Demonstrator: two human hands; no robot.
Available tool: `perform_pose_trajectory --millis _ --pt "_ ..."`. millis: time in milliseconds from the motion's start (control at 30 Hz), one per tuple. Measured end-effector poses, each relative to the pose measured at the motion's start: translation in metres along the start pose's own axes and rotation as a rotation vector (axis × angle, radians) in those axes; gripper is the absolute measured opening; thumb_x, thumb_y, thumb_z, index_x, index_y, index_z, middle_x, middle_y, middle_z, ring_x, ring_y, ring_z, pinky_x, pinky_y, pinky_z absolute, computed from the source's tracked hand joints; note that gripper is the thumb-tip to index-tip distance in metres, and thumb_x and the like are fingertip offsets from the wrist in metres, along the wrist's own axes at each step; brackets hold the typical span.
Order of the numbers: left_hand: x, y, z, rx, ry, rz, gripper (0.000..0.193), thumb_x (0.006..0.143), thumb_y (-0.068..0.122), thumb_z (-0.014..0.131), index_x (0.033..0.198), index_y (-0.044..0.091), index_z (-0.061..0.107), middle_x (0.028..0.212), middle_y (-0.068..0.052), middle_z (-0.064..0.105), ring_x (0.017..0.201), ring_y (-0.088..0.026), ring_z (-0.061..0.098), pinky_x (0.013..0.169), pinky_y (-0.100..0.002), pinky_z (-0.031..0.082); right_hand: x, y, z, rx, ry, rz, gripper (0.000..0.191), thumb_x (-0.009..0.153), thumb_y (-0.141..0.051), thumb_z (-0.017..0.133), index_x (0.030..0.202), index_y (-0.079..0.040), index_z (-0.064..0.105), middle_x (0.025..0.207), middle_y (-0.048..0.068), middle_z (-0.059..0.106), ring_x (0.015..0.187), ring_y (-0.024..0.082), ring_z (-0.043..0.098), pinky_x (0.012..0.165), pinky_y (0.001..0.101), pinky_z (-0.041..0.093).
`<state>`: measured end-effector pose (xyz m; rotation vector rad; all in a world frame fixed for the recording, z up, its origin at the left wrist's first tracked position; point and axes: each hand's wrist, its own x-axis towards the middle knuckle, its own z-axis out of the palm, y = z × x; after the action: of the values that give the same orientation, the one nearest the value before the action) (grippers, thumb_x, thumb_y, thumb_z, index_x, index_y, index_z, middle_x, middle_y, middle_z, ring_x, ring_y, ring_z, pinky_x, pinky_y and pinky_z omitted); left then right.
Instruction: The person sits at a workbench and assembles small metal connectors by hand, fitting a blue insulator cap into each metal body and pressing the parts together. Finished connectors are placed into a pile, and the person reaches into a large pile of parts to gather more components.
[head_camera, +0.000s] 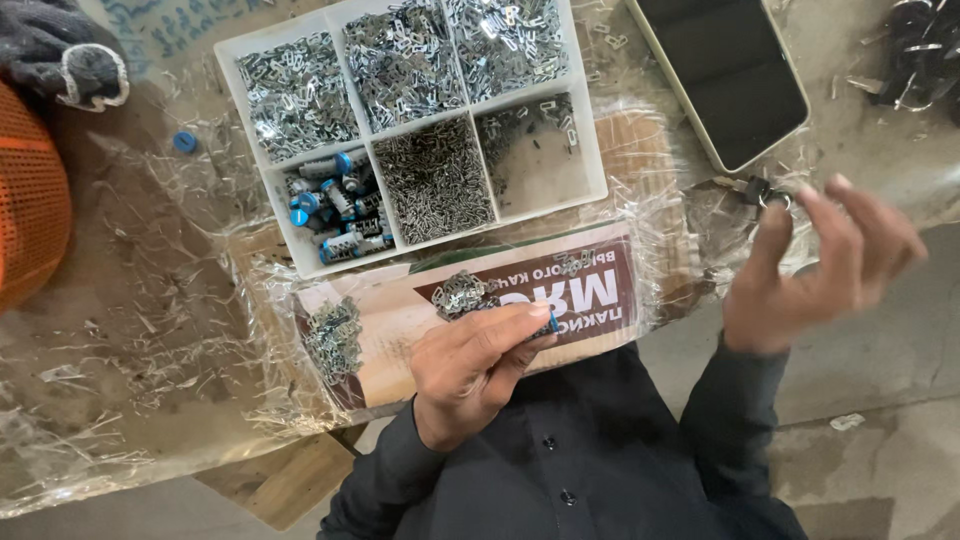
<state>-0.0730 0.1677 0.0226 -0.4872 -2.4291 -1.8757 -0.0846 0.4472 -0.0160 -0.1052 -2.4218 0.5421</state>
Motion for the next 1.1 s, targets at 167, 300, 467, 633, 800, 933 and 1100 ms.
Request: perform_pose_trajectory --millis 167,300,467,633,800,933,1100 --pt "0.002 0.001 0.004 0.034 -0.047 0.044 0.030 0.092 -0.001 0.079 0.119 0.006 0.071 0.113 -0.011 0.076 0.101 -0.025 0.079 0.085 -0.032 0.065 -0.018 -0.062 -0.038 0.694 -0.234 0.283 0.015 0.092 -0.005 0.079 0.103 -0.004 0.069 0.097 0.003 0.069 0.084 0.019 0.065 0.077 0.0302 0.051" --pt "-0.005 0.001 0.005 0.018 -0.105 0.048 0.036 0.092 0.000 0.081 0.125 0.007 0.068 0.115 -0.012 0.076 0.099 -0.026 0.078 0.081 -0.033 0.063 -0.018 -0.084 -0.044 0.716 -0.457 0.124 0.033 0.071 0.001 0.089 0.099 -0.006 0.073 0.089 0.002 0.065 0.074 0.016 0.061 0.064 0.0277 0.048" --pt "-0.013 -0.007 -0.003 0.013 -0.116 0.105 0.056 0.096 -0.001 0.080 0.144 0.007 0.052 0.125 -0.014 0.073 0.104 -0.028 0.076 0.086 -0.036 0.062 0.001 -0.104 -0.033 0.588 -0.555 0.034 0.038 0.071 -0.002 0.093 0.103 -0.011 0.077 0.089 0.003 0.066 0.072 0.011 0.060 0.062 0.0268 0.046" --pt "-0.019 -0.012 -0.006 0.034 -0.088 0.120 0.060 0.099 -0.004 0.080 0.149 0.007 0.049 0.120 -0.011 0.072 0.100 -0.026 0.077 0.083 -0.034 0.063 0.013 -0.110 -0.034 0.485 -0.667 -0.120 0.038 0.075 -0.004 0.090 0.110 -0.014 0.079 0.095 0.001 0.064 0.075 0.014 0.062 0.063 0.0282 0.048" --pt "-0.022 -0.014 -0.009 0.031 -0.090 0.129 0.062 0.098 -0.006 0.079 0.149 0.006 0.047 0.120 -0.012 0.072 0.102 -0.028 0.076 0.083 -0.033 0.062 0.014 -0.109 -0.034 0.409 -0.689 -0.248 0.035 0.073 -0.005 0.090 0.105 -0.014 0.081 0.089 0.002 0.064 0.071 0.017 0.060 0.060 0.0318 0.047" --pt "-0.022 -0.013 -0.011 0.004 -0.088 0.134 0.065 0.097 -0.006 0.078 0.151 0.007 0.044 0.124 -0.012 0.072 0.104 -0.027 0.077 0.087 -0.033 0.064 0.019 -0.112 -0.035 0.439 -0.695 -0.281 0.035 0.073 -0.003 0.089 0.105 -0.013 0.080 0.090 0.001 0.064 0.072 0.015 0.061 0.059 0.0294 0.047" --pt "-0.023 -0.013 -0.011 -0.002 -0.096 0.123 0.065 0.096 -0.006 0.078 0.151 0.008 0.045 0.125 -0.011 0.072 0.106 -0.027 0.077 0.088 -0.033 0.064 0.019 -0.115 -0.037 0.440 -0.685 -0.285 0.033 0.072 -0.003 0.090 0.102 -0.013 0.081 0.088 0.001 0.064 0.069 0.015 0.060 0.058 0.0302 0.047"
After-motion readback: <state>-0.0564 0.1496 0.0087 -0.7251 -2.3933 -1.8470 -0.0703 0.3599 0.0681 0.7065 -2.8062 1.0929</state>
